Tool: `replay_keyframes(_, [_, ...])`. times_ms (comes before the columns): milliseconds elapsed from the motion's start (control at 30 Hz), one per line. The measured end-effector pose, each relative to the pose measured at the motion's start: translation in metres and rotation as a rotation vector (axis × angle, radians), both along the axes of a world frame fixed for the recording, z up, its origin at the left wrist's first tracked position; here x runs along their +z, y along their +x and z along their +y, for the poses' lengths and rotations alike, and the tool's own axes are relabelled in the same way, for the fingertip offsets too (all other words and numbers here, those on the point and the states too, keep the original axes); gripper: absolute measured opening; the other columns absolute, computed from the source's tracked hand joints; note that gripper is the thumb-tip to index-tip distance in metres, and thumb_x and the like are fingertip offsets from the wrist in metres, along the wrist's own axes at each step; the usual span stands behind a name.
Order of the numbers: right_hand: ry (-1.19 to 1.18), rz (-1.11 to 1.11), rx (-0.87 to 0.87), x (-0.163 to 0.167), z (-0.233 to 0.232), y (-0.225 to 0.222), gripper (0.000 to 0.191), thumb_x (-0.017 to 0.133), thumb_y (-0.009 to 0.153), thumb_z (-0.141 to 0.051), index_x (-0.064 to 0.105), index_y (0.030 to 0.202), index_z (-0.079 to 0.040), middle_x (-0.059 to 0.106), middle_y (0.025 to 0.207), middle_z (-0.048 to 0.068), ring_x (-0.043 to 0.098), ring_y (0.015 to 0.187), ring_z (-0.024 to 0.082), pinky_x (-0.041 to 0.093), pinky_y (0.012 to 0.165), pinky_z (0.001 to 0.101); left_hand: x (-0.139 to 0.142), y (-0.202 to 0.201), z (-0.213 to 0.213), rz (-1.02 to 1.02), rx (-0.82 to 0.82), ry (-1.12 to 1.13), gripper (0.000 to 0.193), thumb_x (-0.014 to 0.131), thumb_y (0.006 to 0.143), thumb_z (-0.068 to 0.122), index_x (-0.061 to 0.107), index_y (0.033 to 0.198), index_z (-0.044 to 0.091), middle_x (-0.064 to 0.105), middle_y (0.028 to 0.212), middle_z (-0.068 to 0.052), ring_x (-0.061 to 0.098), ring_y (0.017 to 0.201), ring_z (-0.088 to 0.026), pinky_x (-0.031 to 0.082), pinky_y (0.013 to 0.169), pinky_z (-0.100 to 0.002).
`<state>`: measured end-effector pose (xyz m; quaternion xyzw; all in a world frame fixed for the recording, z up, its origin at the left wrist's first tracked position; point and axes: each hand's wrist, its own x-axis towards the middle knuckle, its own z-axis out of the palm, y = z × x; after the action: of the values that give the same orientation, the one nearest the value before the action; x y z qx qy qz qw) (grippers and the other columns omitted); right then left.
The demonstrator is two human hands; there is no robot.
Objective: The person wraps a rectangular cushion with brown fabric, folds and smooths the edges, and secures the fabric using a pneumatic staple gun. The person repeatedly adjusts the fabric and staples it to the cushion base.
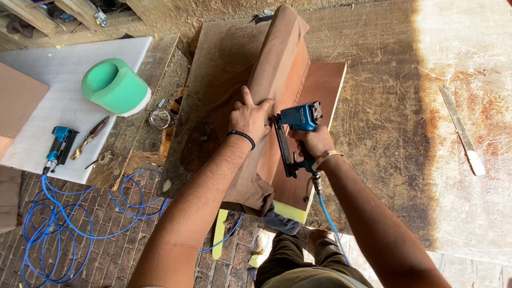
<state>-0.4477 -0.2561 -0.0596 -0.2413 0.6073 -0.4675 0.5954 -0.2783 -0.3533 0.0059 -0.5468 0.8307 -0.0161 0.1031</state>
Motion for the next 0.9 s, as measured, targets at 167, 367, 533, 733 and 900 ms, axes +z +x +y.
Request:
replay_keyframes(167, [0.028, 0.04, -0.001, -0.009, 0.0, 0.004, 0.023, 0.08, 0.08, -0.014, 0.067, 0.071, 0.001, 0.059, 0.058, 0.008, 0.055, 0.044, 0.017, 0.046, 0.042, 0.0345, -0.002, 0.008, -0.003, -0.02, -0.033, 0.009, 0.076, 0.083, 0.079, 0.046, 0.048, 0.147, 0.041, 0.012, 0.162, -0.03, 0.06, 0.121, -0.044, 0.062, 0.082, -0.043])
replay_keyframes(367, [0.02, 0.035, 0.156, -0.007, 0.036, 0.024, 0.02, 0.079, 0.079, -0.014, 0.069, 0.072, 0.001, 0.061, 0.056, 0.008, 0.059, 0.043, 0.018, 0.049, 0.042, 0.0351, -0.003, 0.018, -0.011, 0.091, -0.026, 0.086, 0.051, 0.054, 0.099, 0.027, 0.052, 0.147, 0.045, 0.009, 0.167, -0.03, 0.066, 0.111, -0.043, 0.058, 0.09, -0.046])
replay_keyframes(533, [-0.003, 0.245, 0.256, 0.0, 0.066, 0.041, 0.026, 0.08, 0.08, -0.019, 0.068, 0.072, 0.002, 0.063, 0.055, 0.007, 0.06, 0.042, 0.017, 0.047, 0.043, 0.0333, -0.004, 0.019, -0.01, 0.092, -0.021, 0.08, 0.052, 0.056, 0.096, 0.027, 0.052, 0.145, 0.044, 0.012, 0.165, -0.03, 0.065, 0.111, -0.043, 0.057, 0.091, -0.047])
replay_keyframes(733, [0.024, 0.304, 0.375, 0.002, 0.089, 0.047, 0.026, 0.08, 0.08, -0.024, 0.072, 0.071, -0.001, 0.065, 0.053, 0.007, 0.061, 0.044, 0.017, 0.048, 0.045, 0.0321, -0.001, 0.014, -0.006, 0.112, -0.04, 0.055, 0.05, 0.058, 0.096, 0.028, 0.054, 0.144, 0.043, 0.015, 0.163, -0.032, 0.067, 0.107, -0.043, 0.057, 0.089, -0.048])
replay_keyframes(900, [0.051, 0.677, 0.486, -0.004, 0.077, 0.027, 0.04, 0.074, 0.089, -0.038, 0.069, 0.111, -0.005, 0.073, 0.084, 0.017, 0.07, 0.076, 0.03, 0.056, 0.072, 0.0421, 0.004, 0.023, -0.004, 0.142, -0.038, 0.127, 0.068, 0.059, 0.099, 0.033, 0.031, 0.16, 0.043, 0.01, 0.168, -0.028, 0.07, 0.101, -0.041, 0.059, 0.087, -0.048])
